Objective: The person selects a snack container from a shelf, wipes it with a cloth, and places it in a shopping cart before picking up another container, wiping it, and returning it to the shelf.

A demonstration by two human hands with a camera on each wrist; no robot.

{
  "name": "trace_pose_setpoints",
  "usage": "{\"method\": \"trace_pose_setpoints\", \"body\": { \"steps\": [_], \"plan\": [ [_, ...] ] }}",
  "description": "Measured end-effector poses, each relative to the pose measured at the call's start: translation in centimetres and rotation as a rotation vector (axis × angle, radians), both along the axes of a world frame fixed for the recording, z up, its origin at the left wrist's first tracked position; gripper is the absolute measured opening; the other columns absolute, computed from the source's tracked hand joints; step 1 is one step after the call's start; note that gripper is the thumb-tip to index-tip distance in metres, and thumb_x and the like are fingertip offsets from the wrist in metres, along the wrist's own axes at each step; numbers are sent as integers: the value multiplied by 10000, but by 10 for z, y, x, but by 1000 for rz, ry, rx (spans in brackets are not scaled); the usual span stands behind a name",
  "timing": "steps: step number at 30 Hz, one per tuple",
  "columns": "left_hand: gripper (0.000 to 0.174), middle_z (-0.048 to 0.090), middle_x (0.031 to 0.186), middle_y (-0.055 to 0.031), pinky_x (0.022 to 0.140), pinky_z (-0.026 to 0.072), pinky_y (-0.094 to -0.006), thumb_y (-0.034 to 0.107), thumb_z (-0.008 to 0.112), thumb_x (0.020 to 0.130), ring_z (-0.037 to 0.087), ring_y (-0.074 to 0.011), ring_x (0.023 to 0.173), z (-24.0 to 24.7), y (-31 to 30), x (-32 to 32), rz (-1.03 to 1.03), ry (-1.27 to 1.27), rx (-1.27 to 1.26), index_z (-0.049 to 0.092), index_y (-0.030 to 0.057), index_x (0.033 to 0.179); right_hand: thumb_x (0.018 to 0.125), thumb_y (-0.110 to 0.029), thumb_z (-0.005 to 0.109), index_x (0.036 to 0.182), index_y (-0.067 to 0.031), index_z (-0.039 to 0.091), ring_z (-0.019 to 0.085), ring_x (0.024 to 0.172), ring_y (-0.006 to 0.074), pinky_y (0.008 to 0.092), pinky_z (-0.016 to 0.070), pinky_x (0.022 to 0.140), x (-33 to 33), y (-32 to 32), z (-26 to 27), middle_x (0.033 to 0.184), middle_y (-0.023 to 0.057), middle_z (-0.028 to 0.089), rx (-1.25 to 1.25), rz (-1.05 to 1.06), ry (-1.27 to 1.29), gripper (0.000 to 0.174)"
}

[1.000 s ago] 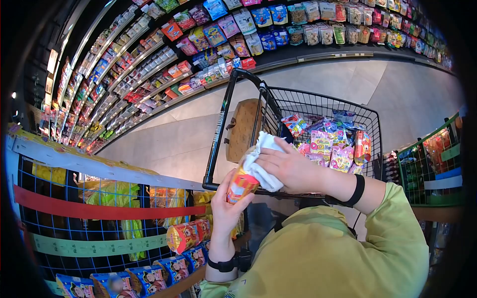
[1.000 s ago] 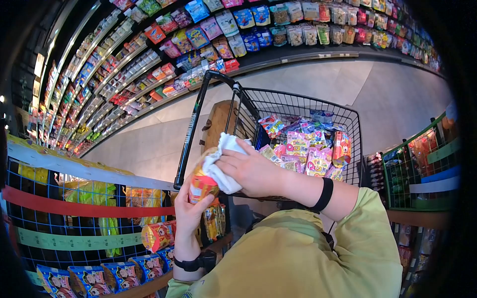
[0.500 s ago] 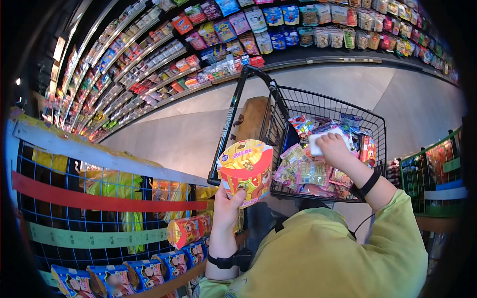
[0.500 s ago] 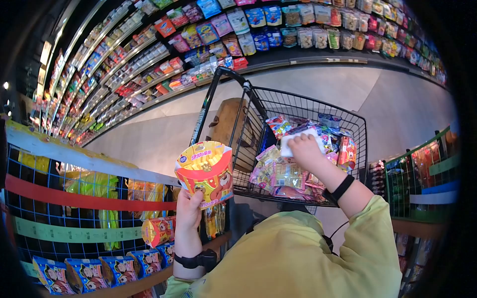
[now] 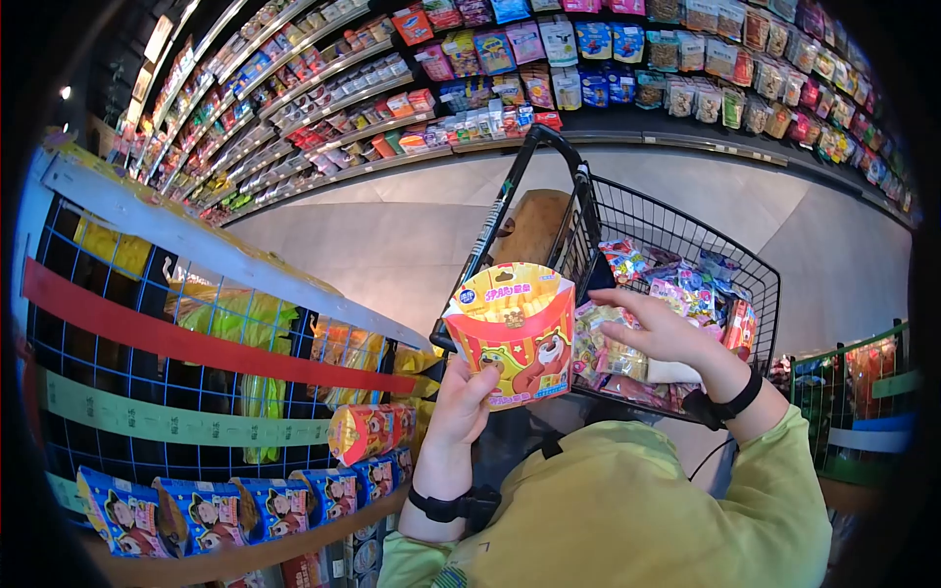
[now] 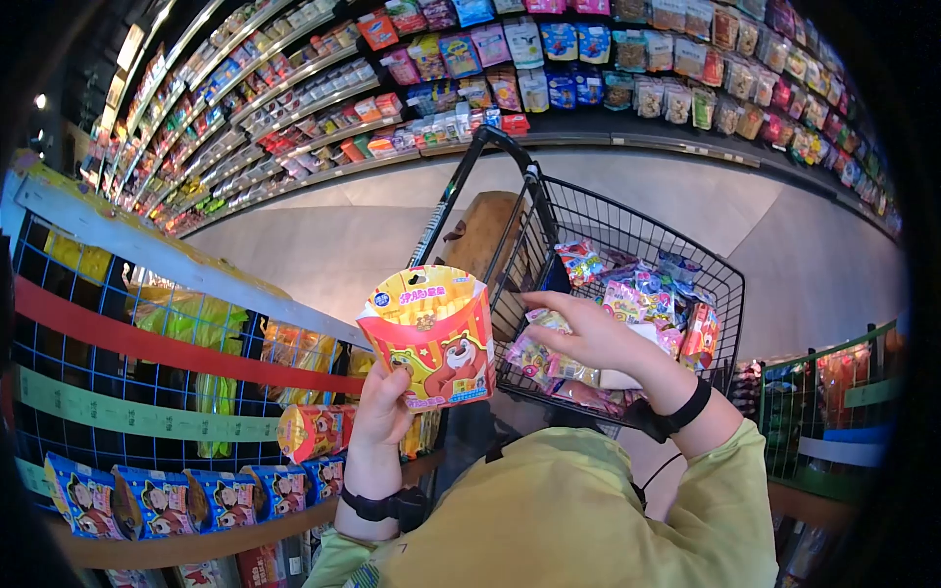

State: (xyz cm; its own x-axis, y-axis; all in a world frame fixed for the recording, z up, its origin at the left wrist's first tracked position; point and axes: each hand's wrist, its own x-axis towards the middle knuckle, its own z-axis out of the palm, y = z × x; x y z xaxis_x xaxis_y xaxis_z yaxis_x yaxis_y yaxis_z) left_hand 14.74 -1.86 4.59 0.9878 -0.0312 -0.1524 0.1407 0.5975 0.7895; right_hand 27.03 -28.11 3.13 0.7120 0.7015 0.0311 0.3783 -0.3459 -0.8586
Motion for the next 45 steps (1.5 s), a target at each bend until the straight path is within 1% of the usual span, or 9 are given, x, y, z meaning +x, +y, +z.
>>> {"method": "trace_pose_setpoints", "body": {
  "steps": [3,11,18,22,26,30,36,41,45],
  "plan": [
    [611,525,1268,-124,969,437,-364,175,680,809,547,-209,1133,8,1,-5,26,15,36,383,-12,1310,876,-315,626,1324,-4,366,520,1162,255,356,398,988,-11,36,25,1251,175,520,414,133,310,604],
    [665,469,1289,-66,990,390,-328,57,652,822,471,-140,1172,6,23,-41,109,-54,363,284,21,1375,761,-121,757,1348,-40,299,411,1235,159,351,340,1040,-29,110,29,1314,67,430,521,252,485,749],
    [638,481,1281,-78,994,386,-323,94,681,806,476,-147,1175,28,57,-91,213,-55,562,348,-4,1342,724,-187,796,1352,-39,315,420,1237,172,346,343,1036,-42,165,43,1308,67,449,490,440,575,804],
    [619,471,1304,-96,1018,360,-352,105,688,802,461,-178,1200,36,81,-121,455,-174,680,378,3,1328,718,-185,801,1357,-39,309,423,1230,170,348,327,1048,-47,202,52,1301,64,450,484,522,471,820],
    [476,461,1300,-105,1035,343,-362,99,546,890,423,-208,1235,56,118,-152,1062,-140,858,379,18,1328,724,-170,795,1353,-34,309,440,1213,165,347,346,1034,-43,235,57,1282,74,464,430,583,435,806],
    [554,300,1415,-170,1081,250,-389,68,478,924,287,-255,1336,75,145,-160,1337,-199,1071,214,5,1406,732,-156,786,1344,-27,322,473,1183,167,350,358,1025,-44,270,59,1271,87,481,411,646,412,778],
    [522,381,1356,-175,1045,302,-364,45,446,926,388,-245,1255,70,177,-150,1338,-217,921,227,12,1399,727,-194,794,1288,-21,376,512,1127,171,341,394,984,-53,312,61,1191,93,543,365,764,347,721],
    [285,571,1119,-112,858,437,-277,94,492,932,542,-138,980,73,186,-153,1236,-49,930,468,-18,1193,722,-183,798,1293,-6,369,531,1105,183,335,420,965,-56,328,59,1144,120,571,202,848,269,736],
    [236,605,1034,-87,802,446,-253,150,521,938,553,-103,910,76,191,-150,1170,-5,878,537,-14,1108,722,-195,799,1309,-3,357,525,1119,171,325,428,959,-57,339,52,1169,121,564,190,916,286,759]
  ]
}}
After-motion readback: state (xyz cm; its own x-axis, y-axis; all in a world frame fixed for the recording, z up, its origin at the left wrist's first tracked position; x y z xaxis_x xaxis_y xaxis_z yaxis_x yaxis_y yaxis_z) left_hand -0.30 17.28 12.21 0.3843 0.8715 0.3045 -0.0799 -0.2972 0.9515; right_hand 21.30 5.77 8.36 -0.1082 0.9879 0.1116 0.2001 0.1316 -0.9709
